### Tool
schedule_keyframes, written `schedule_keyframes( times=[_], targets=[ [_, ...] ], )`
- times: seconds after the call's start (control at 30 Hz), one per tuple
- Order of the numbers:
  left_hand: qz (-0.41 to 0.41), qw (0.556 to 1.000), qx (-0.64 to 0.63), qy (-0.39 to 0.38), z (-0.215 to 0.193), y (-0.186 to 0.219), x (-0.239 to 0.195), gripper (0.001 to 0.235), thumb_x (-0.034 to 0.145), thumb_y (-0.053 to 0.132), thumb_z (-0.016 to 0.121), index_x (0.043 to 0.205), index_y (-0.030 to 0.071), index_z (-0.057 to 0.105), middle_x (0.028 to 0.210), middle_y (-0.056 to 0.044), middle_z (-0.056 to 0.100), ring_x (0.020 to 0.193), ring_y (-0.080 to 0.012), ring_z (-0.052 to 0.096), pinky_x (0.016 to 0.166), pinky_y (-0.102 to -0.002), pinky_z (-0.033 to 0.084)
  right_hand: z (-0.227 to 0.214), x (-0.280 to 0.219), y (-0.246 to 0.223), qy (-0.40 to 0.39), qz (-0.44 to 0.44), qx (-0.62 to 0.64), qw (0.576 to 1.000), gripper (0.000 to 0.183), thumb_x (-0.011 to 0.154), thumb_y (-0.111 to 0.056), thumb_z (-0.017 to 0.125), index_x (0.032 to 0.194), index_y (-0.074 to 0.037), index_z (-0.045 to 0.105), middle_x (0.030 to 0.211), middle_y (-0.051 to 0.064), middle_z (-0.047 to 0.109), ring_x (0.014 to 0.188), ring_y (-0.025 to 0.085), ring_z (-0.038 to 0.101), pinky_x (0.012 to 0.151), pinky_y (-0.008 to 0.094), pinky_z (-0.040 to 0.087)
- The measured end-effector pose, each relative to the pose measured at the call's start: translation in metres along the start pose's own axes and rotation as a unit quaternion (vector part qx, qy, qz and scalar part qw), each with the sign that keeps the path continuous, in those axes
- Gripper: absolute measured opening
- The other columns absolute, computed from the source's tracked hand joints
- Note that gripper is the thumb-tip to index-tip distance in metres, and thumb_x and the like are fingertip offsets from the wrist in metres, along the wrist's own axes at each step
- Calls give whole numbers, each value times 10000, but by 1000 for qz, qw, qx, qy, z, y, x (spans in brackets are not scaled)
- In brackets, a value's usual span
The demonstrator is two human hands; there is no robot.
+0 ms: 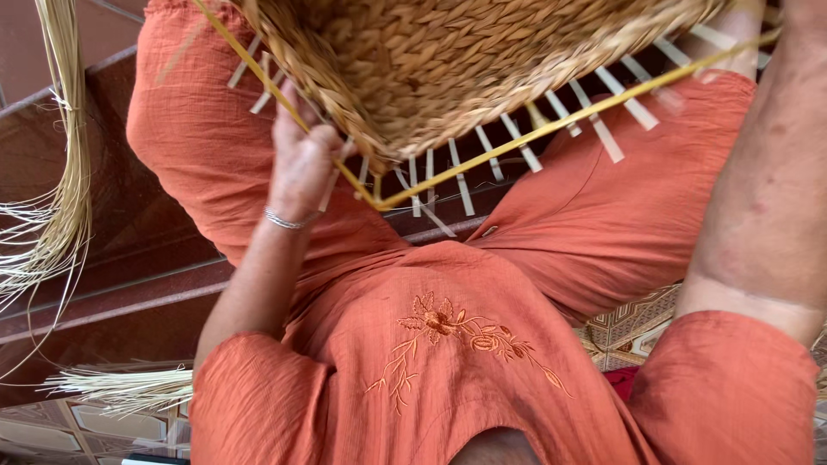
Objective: The person trims excess woven straw from a rectangular basket using shears. They rotate the basket to access different edges, cut protruding strands, and occasionally pull loose pieces by hand.
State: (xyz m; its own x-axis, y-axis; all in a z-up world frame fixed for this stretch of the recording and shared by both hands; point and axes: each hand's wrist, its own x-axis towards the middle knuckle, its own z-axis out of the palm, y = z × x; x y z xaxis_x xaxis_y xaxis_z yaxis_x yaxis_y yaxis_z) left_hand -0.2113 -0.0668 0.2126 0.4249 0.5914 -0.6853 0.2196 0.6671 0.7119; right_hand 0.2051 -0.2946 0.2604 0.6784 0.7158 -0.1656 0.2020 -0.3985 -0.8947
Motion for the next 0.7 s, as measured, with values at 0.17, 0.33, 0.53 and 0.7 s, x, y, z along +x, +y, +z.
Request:
schedule_keyframes(
  times=[0.17,0.33,0.53,0.7],
  targets=[
    [-27,996,-86,-5,47,-71,-1,877,827,-82,443,1620,61,97,1399,-232,485,1002,-224,608,751,-334,614,11,-27,-51,-114,-35,-108,987,447,1150,-112,709,1514,36,496,1017,121,666,812,144,665,679,262,501],
    [-52,995,-45,-66,48,-112,-10,983,880,19,596,1641,75,-23,1474,-215,424,1091,-202,568,830,-299,548,5,-68,-90,-167,-32,-184,968,457,1128,-75,737,1513,41,520,986,115,659,794,134,627,687,252,470],
    [-32,905,392,-163,-46,-19,-16,329,928,45,539,1170,47,763,809,-68,723,602,-140,558,493,-277,483,9,-97,-47,-49,24,-73,996,488,1101,-23,759,1527,46,533,954,109,661,784,123,611,705,240,460],
    [491,750,443,9,-81,69,7,182,1059,-60,522,1078,-31,700,941,-109,691,793,-134,646,666,-278,551,32,-110,4,122,62,59,989,572,1146,14,732,1631,56,432,1040,146,710,916,193,749,781,293,599]
  ],
)
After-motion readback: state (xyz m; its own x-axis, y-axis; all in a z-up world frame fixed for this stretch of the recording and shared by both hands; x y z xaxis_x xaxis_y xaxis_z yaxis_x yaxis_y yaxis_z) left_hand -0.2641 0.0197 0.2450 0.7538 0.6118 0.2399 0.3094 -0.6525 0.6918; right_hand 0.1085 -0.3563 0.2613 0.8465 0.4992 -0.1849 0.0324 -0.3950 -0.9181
